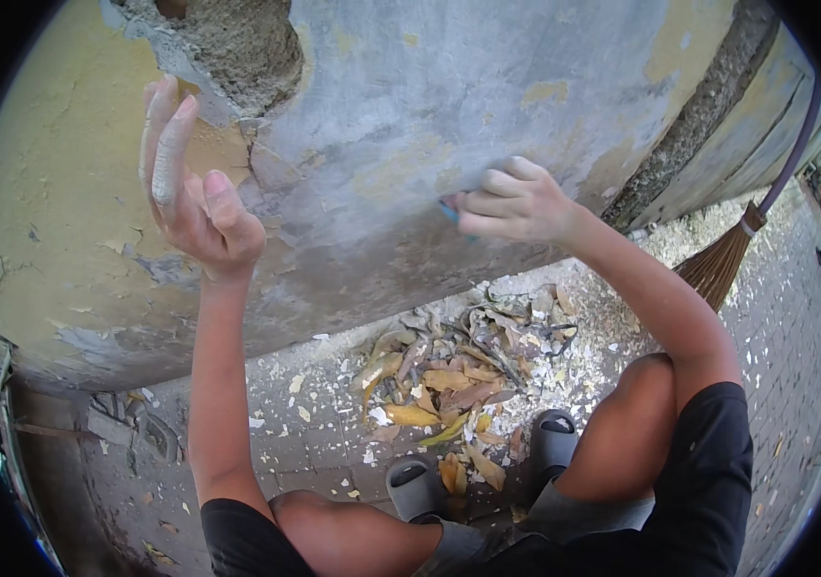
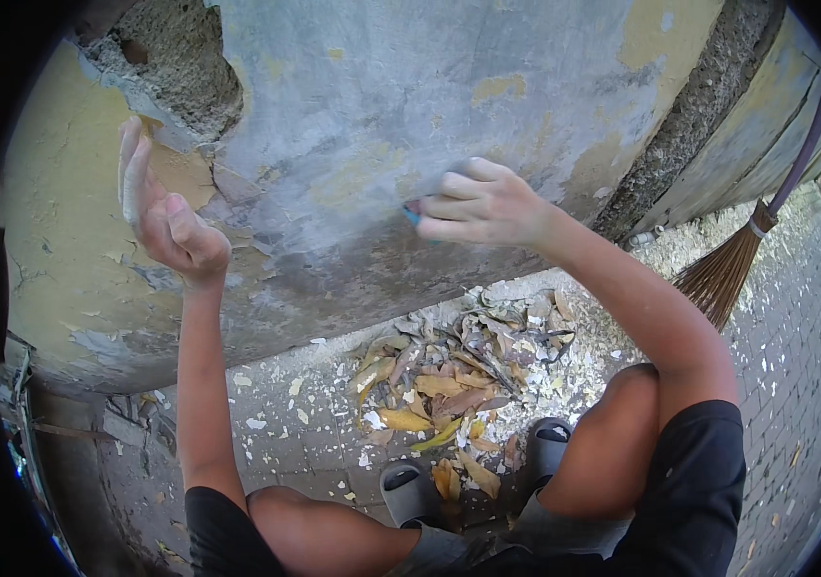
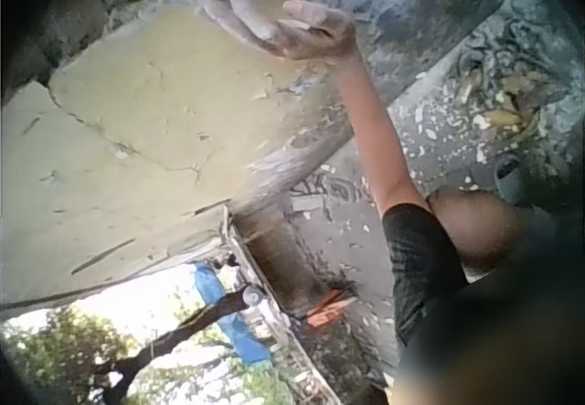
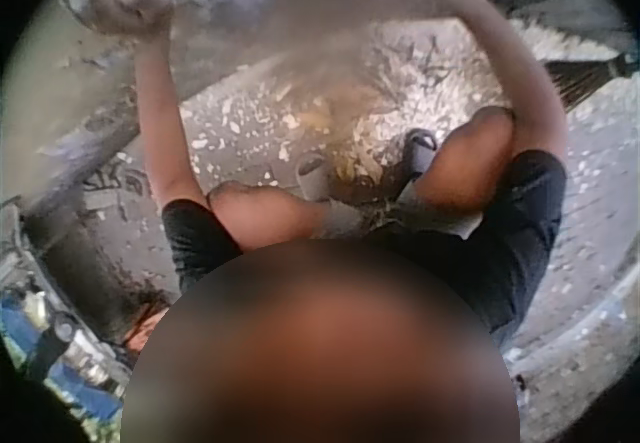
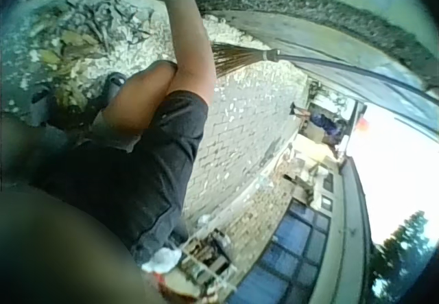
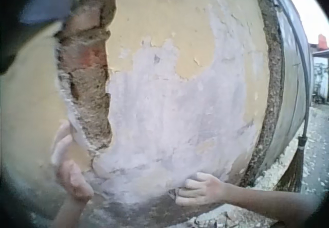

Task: The person sands the surface of an old exterior wall using a piece of sandpaper.

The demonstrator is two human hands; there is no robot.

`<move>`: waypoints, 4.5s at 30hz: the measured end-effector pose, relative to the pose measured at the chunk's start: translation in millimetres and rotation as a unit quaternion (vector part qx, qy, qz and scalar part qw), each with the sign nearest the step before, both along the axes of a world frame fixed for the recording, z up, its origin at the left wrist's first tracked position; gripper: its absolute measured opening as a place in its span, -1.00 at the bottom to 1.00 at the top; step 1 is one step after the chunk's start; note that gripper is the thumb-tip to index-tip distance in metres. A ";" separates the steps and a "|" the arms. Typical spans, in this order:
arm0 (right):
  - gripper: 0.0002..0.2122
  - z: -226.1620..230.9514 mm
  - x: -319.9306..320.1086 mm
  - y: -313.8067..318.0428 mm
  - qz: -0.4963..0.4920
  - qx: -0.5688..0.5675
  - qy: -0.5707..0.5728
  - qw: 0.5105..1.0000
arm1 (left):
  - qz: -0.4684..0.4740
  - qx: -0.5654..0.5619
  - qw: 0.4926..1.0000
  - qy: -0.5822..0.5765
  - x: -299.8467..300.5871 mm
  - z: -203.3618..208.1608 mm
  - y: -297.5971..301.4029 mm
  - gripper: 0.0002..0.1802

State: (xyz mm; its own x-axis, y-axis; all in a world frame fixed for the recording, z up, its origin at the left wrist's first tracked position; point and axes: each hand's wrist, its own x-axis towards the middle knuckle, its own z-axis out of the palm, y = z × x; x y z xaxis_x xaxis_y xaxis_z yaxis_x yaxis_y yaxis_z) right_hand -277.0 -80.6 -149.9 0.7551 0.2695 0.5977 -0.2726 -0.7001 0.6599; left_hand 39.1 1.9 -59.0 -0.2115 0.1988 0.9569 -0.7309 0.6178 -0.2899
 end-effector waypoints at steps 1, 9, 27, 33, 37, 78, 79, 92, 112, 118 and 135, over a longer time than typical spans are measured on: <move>-0.81 1.9 -16.2 -1.4 -0.002 -0.004 0.001 1.000 | 0.006 -0.002 1.000 0.002 -4.9 -1.2 -2.4 -0.45; -0.77 1.6 93.1 32.2 0.068 0.051 0.023 0.996 | 0.049 0.019 0.999 0.004 -0.8 -0.7 6.3 -0.48; -0.81 3.2 65.1 12.6 0.081 0.025 0.014 0.996 | 0.031 0.015 0.999 -0.011 -1.6 0.7 2.3 -0.48; -0.83 8.8 -35.4 -4.5 -0.075 -0.025 -0.010 0.997 | 0.014 -0.001 1.000 -0.011 -11.8 3.8 -0.1 -0.48; -0.81 21.7 77.5 22.9 0.059 0.010 -0.021 0.998 | 0.042 0.011 0.999 0.015 -10.3 -0.1 3.1 -0.50; -0.80 -7.1 34.5 19.1 -0.027 -0.003 -0.110 0.994 | 0.033 -0.028 0.998 0.041 4.1 -8.9 -6.0 -0.51; -0.80 17.9 33.9 13.9 -0.024 -0.004 -0.108 0.994 | 0.026 -0.031 0.999 0.036 2.1 -7.8 -8.2 -0.51; -0.80 77.9 66.9 12.3 -0.061 -0.040 -0.347 0.935 | 0.034 0.026 0.999 0.013 -5.2 -3.9 5.3 -0.46; -0.79 -178.2 56.7 168.7 -0.021 0.511 0.071 0.857 | 0.254 0.325 0.885 -0.215 -93.8 -87.3 10.8 -0.36; -0.81 -178.7 63.1 174.1 0.023 0.532 0.064 0.844 | 0.327 0.312 0.858 -0.244 -89.8 -110.7 19.3 -0.35; -0.86 -50.0 83.0 53.6 -0.073 0.322 -0.570 0.752 | 0.399 0.118 0.909 -0.023 -31.9 -29.6 2.7 -0.40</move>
